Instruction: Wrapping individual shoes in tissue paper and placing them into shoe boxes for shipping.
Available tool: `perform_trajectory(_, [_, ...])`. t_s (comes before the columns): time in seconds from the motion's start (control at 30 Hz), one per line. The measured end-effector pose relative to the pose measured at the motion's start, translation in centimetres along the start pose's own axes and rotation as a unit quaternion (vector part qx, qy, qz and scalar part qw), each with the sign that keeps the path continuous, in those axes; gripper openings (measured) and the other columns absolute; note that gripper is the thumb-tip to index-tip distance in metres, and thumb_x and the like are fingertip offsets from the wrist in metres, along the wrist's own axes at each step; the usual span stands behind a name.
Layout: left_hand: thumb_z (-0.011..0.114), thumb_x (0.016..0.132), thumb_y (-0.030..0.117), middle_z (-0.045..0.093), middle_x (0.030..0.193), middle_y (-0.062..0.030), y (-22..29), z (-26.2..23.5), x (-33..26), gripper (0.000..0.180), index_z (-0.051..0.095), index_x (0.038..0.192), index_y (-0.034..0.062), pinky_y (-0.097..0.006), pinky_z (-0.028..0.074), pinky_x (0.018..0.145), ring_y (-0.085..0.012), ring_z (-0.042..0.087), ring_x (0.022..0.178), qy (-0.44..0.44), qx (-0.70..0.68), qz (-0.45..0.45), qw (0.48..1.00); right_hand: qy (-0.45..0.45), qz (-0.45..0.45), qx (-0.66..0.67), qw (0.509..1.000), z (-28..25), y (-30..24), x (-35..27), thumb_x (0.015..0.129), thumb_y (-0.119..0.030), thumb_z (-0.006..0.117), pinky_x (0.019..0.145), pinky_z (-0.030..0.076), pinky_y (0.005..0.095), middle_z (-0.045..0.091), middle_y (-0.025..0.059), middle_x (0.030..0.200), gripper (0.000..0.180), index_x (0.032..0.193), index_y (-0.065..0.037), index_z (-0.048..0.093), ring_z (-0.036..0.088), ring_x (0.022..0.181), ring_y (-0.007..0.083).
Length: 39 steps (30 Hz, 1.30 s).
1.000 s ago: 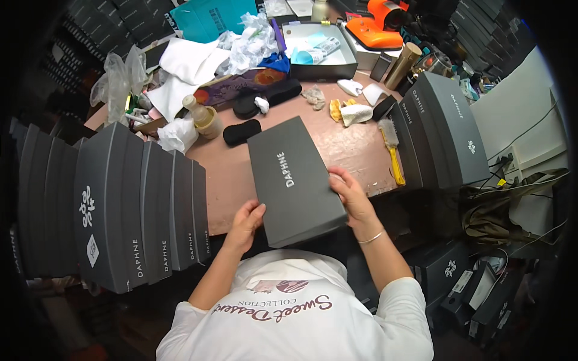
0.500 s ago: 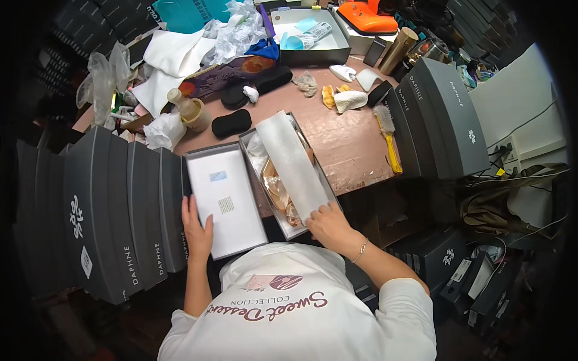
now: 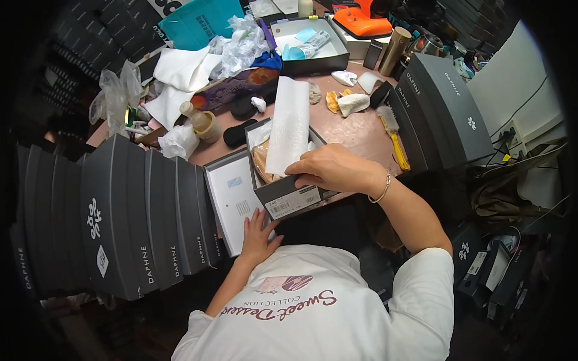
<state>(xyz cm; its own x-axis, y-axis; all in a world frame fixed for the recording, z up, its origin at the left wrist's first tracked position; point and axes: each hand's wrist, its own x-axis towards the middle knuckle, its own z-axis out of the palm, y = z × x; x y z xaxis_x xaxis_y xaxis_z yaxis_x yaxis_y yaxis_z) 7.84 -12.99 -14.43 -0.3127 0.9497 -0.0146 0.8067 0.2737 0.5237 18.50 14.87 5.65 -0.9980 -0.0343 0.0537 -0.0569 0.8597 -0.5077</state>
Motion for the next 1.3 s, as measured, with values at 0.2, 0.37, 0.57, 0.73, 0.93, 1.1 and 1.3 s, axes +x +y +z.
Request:
perform_trajectory(0.2, [0.067,0.083,0.025,0.043,0.135,-0.0211,-1.4,-1.3,-0.8,0.039,0.06,0.117,0.0068,-0.051,0.028,0.106,-0.0412,0.034,0.129,0.04,-0.059,-0.017,0.997,0.019,-0.019,0.01,1.0,-0.4,0.6,0.4,0.083,-0.024,0.065,0.066,0.049,0.0399,0.066,0.0142,0.082,0.025,0.102,-0.008,0.067,0.064,0.076,0.0309])
perform_trajectory(0.37, [0.054,0.092,0.018,0.048,0.132,-0.0224,-0.4,-5.6,2.3,0.036,0.055,0.124,0.002,-0.041,0.033,0.105,-0.0362,0.041,0.127,0.145,-0.224,-0.073,0.961,0.031,-0.024,0.024,0.999,0.9,0.7,-0.6,0.083,-0.024,0.065,0.067,0.049,0.04,0.066,0.0128,0.082,0.023,0.098,-0.007,0.066,0.063,0.075,0.0315])
perform_trajectory(0.57, [0.057,0.091,0.029,0.045,0.135,-0.0217,2.3,-7.6,6.9,0.047,0.051,0.127,-0.0005,-0.041,0.028,0.108,-0.0355,0.039,0.129,0.175,-0.276,-0.02,0.945,-0.023,0.025,-0.012,0.999,7.0,-1.3,-3.9,0.083,-0.022,0.063,0.065,0.05,0.0402,0.062,0.0107,0.076,0.015,0.084,-0.007,0.062,0.063,0.071,0.0304])
perform_trajectory(0.73, [0.065,0.083,0.027,0.048,0.132,-0.0187,5.9,-4.1,10.9,0.065,0.039,0.138,0.005,-0.054,0.02,0.108,-0.0353,0.041,0.127,0.13,0.004,0.043,0.991,-0.001,0.08,-0.043,0.996,16.7,-0.7,-6.0,0.079,-0.023,0.068,0.069,0.05,0.0397,0.062,0.0088,0.079,0.022,0.091,-0.005,0.062,0.062,0.077,0.0293])
perform_trajectory(0.93, [0.06,0.069,-0.001,0.061,0.102,-0.0134,3.6,-2.4,15.5,0.055,0.055,0.123,0.0082,-0.054,0.031,0.099,-0.0322,0.053,0.107,0.152,-0.025,0.081,0.985,0.138,0.089,0.076,0.984,12.1,-0.4,-4.7,0.079,-0.022,0.069,0.067,0.049,0.0394,0.061,0.0119,0.08,0.025,0.096,-0.004,0.063,0.061,0.075,0.0309])
perform_trajectory(1.1, [0.052,0.086,-0.003,0.064,0.096,-0.0159,-0.7,-9.6,10.0,0.031,0.06,0.116,0.0012,-0.034,0.049,0.078,-0.0278,0.064,0.089,0.406,-0.073,-0.014,0.911,0.25,0.205,0.13,0.937,11.5,1.5,-7.2,0.081,-0.011,0.066,0.067,0.05,0.0362,0.062,0.0142,0.083,0.017,0.095,-0.002,0.064,0.061,0.073,0.0316])
perform_trajectory(1.3, [0.055,0.077,-0.003,0.06,0.092,-0.0176,-6.5,-5.7,1.3,0.037,0.059,0.114,-0.0004,-0.044,0.046,0.081,-0.0382,0.056,0.092,0.189,0.086,-0.218,0.954,0.083,0.107,0.068,0.989,14.7,-0.5,-1.9,0.082,-0.015,0.063,0.069,0.053,0.0389,0.057,0.012,0.108,0.031,0.11,-0.006,0.057,0.063,0.083,0.0312])
